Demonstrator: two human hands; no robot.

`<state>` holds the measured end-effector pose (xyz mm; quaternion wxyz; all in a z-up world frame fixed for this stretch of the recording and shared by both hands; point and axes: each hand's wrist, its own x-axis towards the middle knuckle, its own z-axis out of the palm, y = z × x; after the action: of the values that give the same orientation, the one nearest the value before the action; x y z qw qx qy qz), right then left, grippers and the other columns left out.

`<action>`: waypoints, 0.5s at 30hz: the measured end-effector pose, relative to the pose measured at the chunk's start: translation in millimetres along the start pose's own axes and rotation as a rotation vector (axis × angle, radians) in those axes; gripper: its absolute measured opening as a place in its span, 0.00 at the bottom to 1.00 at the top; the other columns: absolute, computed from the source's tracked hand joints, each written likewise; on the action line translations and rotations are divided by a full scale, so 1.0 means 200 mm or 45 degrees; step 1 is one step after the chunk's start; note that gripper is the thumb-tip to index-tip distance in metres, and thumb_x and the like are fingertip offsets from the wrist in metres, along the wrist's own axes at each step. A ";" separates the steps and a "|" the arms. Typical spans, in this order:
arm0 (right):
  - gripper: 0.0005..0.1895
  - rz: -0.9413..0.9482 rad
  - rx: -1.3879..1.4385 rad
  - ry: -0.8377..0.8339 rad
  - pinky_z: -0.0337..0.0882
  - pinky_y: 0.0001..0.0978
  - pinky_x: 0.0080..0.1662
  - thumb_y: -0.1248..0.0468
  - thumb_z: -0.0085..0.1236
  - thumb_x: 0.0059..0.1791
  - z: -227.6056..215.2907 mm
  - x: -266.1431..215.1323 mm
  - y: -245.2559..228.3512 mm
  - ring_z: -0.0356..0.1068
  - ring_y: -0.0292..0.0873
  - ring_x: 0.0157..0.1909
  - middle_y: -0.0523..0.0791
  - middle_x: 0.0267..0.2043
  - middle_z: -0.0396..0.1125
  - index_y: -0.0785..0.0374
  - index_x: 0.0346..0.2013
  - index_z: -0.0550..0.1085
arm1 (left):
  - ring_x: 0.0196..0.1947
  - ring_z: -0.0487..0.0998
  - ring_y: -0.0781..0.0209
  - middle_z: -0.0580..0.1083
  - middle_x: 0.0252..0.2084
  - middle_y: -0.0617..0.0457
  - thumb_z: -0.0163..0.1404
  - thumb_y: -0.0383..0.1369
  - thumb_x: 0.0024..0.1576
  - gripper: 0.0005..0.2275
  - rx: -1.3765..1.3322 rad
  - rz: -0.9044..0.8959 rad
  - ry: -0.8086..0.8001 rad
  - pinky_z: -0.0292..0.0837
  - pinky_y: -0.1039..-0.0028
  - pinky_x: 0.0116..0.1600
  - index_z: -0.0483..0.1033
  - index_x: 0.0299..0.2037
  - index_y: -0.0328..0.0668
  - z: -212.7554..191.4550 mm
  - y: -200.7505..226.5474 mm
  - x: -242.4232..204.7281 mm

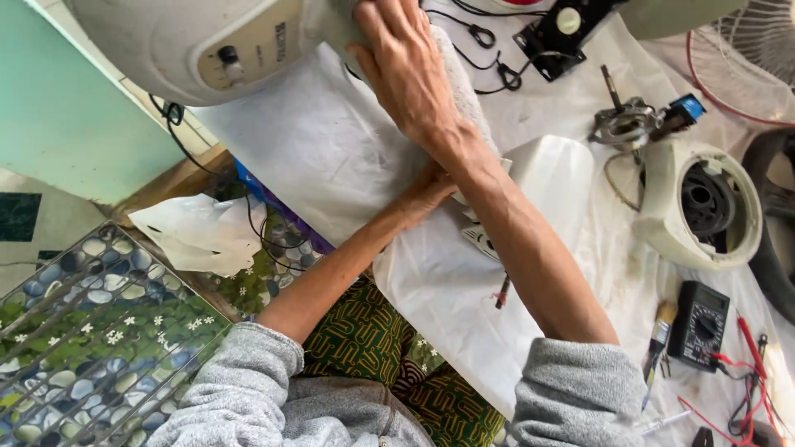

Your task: Cleaning the motor assembly and internal parts of a disassembled electric fan using a cloth.

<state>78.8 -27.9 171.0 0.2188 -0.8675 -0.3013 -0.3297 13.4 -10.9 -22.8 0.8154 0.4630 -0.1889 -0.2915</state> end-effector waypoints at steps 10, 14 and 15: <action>0.14 -0.138 -0.198 -0.106 0.70 0.47 0.49 0.74 0.55 0.53 0.00 0.05 -0.06 0.68 0.57 0.49 0.53 0.52 0.65 0.67 0.54 0.72 | 0.20 0.53 0.73 0.60 0.18 0.65 0.58 0.42 0.49 0.11 0.158 -0.108 0.011 0.45 0.77 0.27 0.74 0.29 0.46 0.06 0.18 -0.06; 0.09 -0.382 -0.347 -0.293 0.55 0.46 0.69 0.66 0.59 0.57 -0.03 0.04 -0.18 0.52 0.48 0.67 0.43 0.67 0.55 0.65 0.49 0.81 | 0.27 0.60 0.72 0.64 0.26 0.62 0.58 0.31 0.55 0.09 -0.117 -0.041 -0.019 0.54 0.82 0.32 0.76 0.42 0.37 -0.03 -0.14 0.08; 0.09 -0.377 -0.349 -0.282 0.55 0.45 0.69 0.66 0.59 0.56 -0.03 0.04 -0.19 0.52 0.47 0.67 0.43 0.67 0.55 0.65 0.49 0.81 | 0.24 0.56 0.72 0.60 0.24 0.62 0.57 0.36 0.54 0.09 0.038 -0.037 -0.001 0.50 0.79 0.31 0.73 0.34 0.42 0.00 -0.07 0.05</action>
<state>56.3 -1.6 187.7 0.0136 -0.8663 -0.3999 -0.2989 16.3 -22.3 -35.8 0.8040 0.4778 -0.1870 -0.3007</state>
